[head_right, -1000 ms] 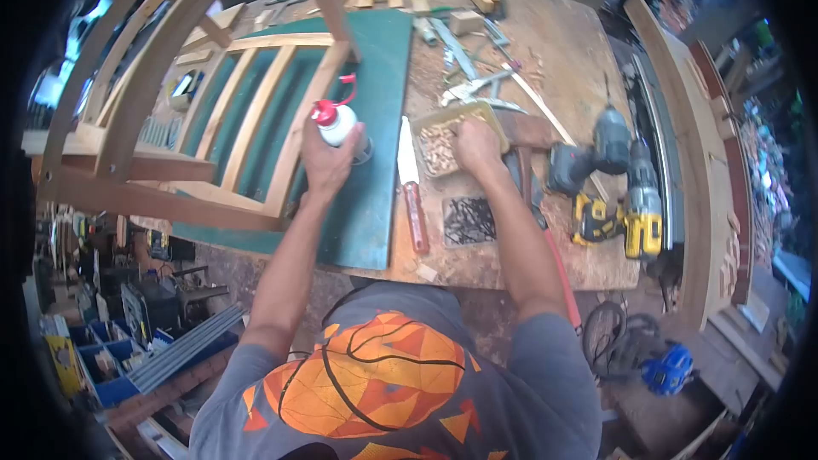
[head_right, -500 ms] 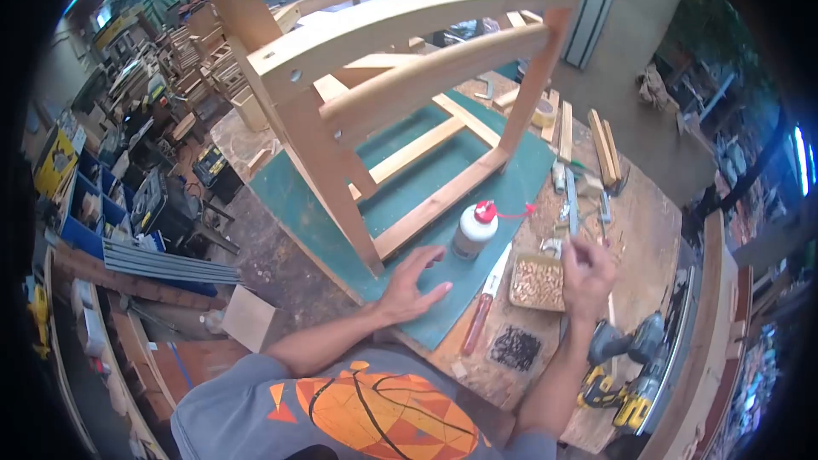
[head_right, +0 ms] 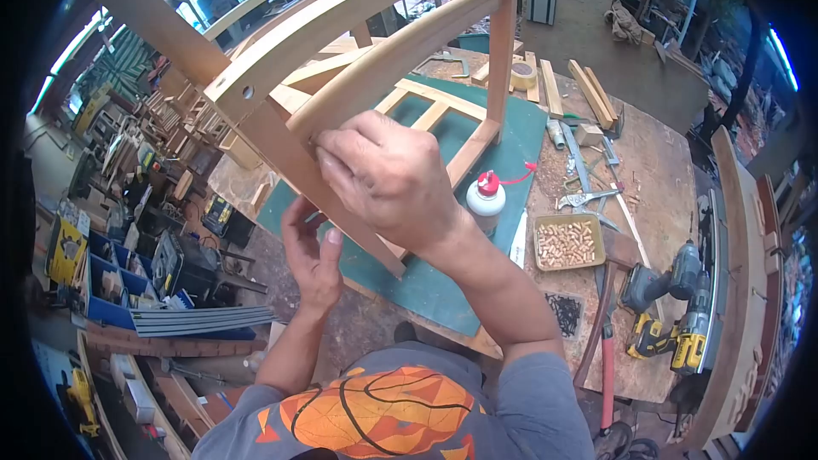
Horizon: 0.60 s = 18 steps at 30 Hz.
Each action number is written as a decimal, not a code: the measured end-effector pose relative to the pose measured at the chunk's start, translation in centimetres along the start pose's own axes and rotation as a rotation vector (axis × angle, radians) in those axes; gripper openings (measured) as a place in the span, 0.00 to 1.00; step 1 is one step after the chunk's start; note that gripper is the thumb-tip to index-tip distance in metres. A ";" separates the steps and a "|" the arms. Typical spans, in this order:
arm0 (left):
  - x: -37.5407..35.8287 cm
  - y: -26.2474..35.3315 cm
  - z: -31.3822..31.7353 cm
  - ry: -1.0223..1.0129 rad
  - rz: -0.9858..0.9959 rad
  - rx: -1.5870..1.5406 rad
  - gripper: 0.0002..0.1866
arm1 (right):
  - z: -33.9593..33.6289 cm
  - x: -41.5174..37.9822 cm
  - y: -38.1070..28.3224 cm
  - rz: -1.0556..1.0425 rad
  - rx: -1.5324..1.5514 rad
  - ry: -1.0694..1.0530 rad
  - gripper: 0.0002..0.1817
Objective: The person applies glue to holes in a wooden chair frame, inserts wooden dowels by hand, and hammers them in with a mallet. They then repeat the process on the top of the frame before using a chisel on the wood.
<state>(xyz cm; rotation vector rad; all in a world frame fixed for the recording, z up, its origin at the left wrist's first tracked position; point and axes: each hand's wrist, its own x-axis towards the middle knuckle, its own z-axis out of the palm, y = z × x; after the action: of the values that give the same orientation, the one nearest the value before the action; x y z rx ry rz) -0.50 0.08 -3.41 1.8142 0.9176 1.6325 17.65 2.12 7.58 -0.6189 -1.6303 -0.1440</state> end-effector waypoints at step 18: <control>0.9 -0.4 0.8 -0.232 -0.154 -0.283 0.31 | -1.4 3.0 1.7 0.005 0.181 -0.328 0.06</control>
<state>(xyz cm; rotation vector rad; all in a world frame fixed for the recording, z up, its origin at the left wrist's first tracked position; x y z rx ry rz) 0.30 1.13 -3.27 1.6518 0.6683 1.3481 19.62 3.85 10.27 -0.5255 -1.9323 0.1146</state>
